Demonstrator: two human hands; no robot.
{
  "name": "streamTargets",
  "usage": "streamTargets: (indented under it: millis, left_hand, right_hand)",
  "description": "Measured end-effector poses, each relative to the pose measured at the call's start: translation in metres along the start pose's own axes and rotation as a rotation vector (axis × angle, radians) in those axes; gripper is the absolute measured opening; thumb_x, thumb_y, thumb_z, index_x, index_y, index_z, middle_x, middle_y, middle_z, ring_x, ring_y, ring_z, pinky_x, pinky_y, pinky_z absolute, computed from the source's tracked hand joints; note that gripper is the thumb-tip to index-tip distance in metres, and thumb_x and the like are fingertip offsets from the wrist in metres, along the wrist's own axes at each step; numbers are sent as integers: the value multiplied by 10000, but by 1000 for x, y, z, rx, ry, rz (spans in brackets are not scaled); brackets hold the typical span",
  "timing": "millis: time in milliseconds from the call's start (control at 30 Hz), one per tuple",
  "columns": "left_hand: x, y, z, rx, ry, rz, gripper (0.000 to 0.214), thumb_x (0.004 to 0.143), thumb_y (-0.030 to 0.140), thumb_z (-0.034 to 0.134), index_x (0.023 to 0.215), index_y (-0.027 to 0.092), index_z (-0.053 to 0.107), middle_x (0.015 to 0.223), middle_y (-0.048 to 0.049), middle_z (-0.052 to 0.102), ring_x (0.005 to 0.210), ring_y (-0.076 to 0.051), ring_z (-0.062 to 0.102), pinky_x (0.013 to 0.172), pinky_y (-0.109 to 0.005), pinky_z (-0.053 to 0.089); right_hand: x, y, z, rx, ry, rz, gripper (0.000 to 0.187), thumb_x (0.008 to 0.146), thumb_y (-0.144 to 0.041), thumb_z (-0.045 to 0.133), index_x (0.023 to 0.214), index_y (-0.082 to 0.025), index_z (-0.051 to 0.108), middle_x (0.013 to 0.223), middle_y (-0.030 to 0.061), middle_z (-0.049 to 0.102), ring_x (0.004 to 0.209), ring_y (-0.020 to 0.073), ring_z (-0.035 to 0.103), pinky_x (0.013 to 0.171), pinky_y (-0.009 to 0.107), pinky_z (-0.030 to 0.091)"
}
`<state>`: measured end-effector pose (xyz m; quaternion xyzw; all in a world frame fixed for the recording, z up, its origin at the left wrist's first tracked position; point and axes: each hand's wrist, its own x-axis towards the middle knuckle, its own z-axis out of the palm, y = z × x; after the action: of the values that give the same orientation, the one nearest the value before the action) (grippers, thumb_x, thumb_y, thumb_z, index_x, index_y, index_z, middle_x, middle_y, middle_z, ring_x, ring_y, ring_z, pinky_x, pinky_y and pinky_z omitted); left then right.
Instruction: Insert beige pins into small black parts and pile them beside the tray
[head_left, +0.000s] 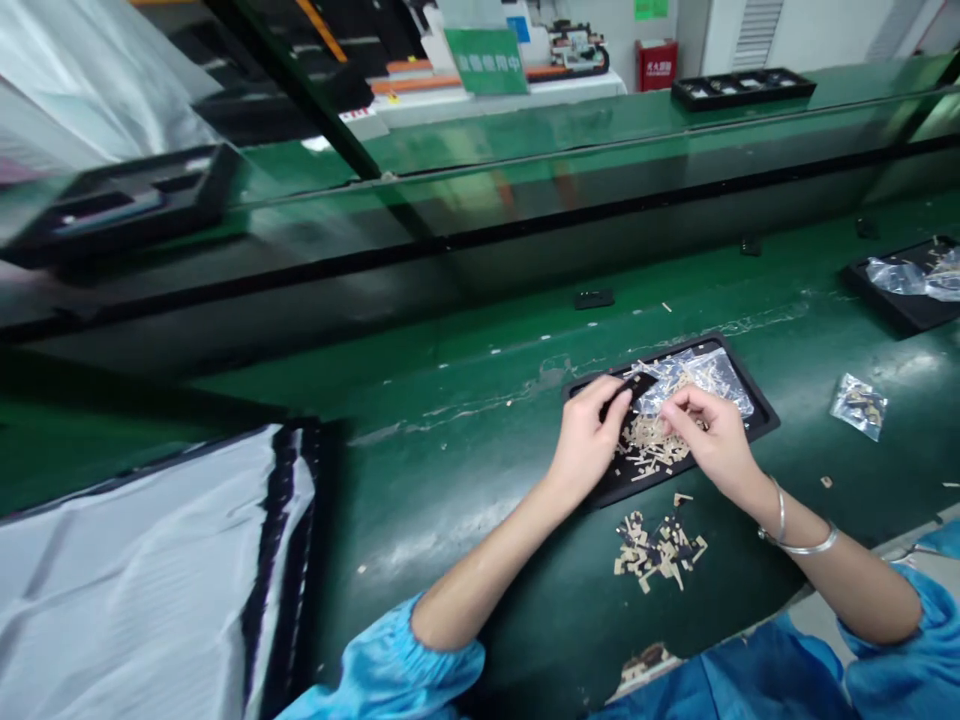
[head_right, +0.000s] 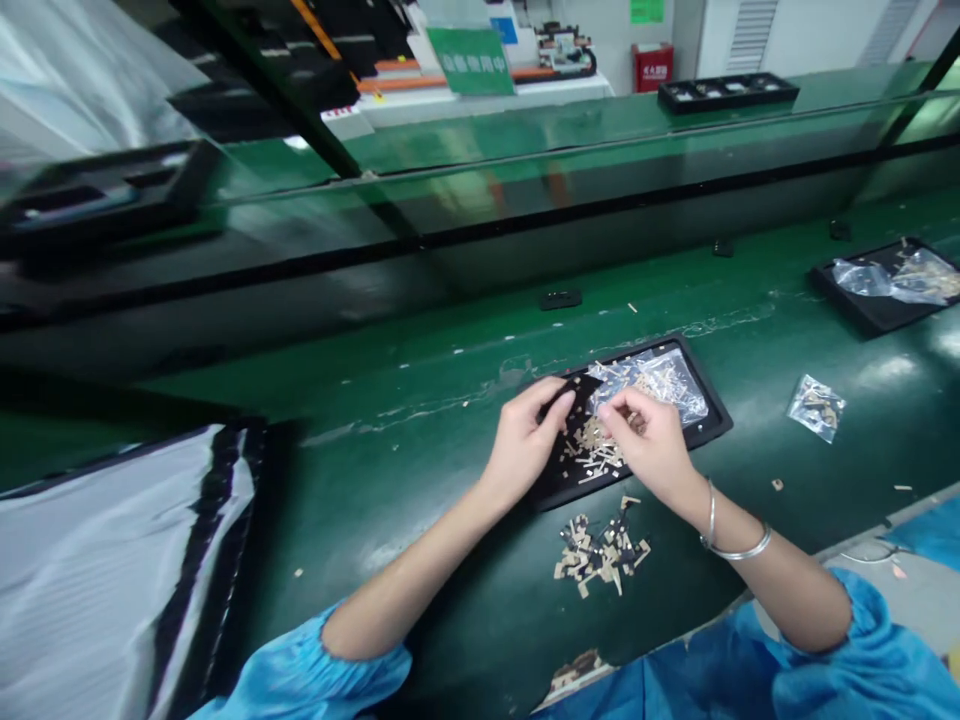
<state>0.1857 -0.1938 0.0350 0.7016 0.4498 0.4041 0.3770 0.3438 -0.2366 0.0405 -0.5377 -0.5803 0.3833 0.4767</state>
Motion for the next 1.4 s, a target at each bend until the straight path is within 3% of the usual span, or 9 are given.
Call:
streamTargets:
  millis: [200, 300, 400, 533, 700, 933, 1067, 1200, 1400]
  left_hand:
    - [99, -20, 25, -254, 181, -335, 99, 778, 214, 570, 778, 125, 614, 690, -16, 592, 506, -91, 503, 441, -201, 413]
    - [146, -39, 36, -189, 266, -347, 184, 809, 257, 563, 910, 113, 617, 833, -67, 631, 666, -137, 603, 571, -248, 513]
    - [166, -64, 32, -48, 413, -354, 259, 780, 177, 584, 1029, 109, 580, 1035, -115, 598, 899, -176, 614, 801, -297, 517]
    - [167, -89, 19, 129, 443, -328, 290, 781, 122, 556, 1071, 108, 564, 1115, -133, 561, 986, -184, 590, 932, -326, 459]
    - [162, -92, 17, 351, 325, -210, 391, 714, 126, 668, 1095, 136, 584, 1243, -122, 521, 1190, -248, 462, 1049, -340, 362]
    - [164, -81, 26, 489, 153, -175, 51, 764, 145, 603, 803, 151, 634, 1085, -156, 603, 1207, -327, 426, 1038, -446, 341]
    - [166, -74, 18, 433, 123, -177, 118, 742, 109, 585, 638, 164, 576, 889, -152, 643, 1146, -325, 503, 1007, -431, 370]
    - [156, -68, -6, 296, 167, -209, 85, 788, 181, 544, 708, 165, 570, 802, -107, 661, 962, -280, 624, 834, -376, 484]
    - [98, -48, -34, -124, 153, -267, 189, 835, 345, 478, 819, 157, 481, 816, -97, 692, 629, -171, 679, 515, -243, 492]
  right_hand:
    - [-7, 2, 10, -369, 22, -439, 200, 844, -170, 497, 646, -183, 527, 558, -13, 502, 540, 112, 471, 552, 246, 370]
    - [-8, 9, 16, -453, 3, -511, 202, 844, -148, 484, 650, -188, 530, 571, 0, 539, 557, 125, 494, 558, 254, 382]
    - [-9, 12, 18, -509, -3, -567, 201, 854, -157, 479, 664, -190, 535, 599, 11, 587, 589, 140, 523, 576, 267, 396]
    - [-12, 10, 20, -559, -15, -629, 222, 871, -177, 465, 663, -193, 540, 619, 24, 604, 618, 153, 537, 583, 278, 405]
    - [-16, 5, 21, -590, -45, -675, 255, 886, -203, 446, 650, -191, 542, 588, 21, 567, 590, 156, 497, 555, 290, 382]
    - [-13, 9, 20, -605, -20, -712, 258, 885, -193, 449, 638, -185, 524, 580, 12, 551, 595, 145, 496, 558, 281, 364]
    - [-9, 16, 21, -638, -25, -696, 231, 884, -196, 448, 669, -187, 531, 613, 16, 579, 614, 146, 523, 583, 277, 372]
    - [-8, 19, 21, -646, -2, -699, 226, 874, -176, 453, 662, -188, 528, 607, 11, 589, 607, 140, 533, 570, 271, 359]
    - [-8, 20, 15, -624, -28, -672, 235, 884, -188, 467, 667, -182, 557, 594, 20, 594, 602, 144, 534, 580, 269, 358]
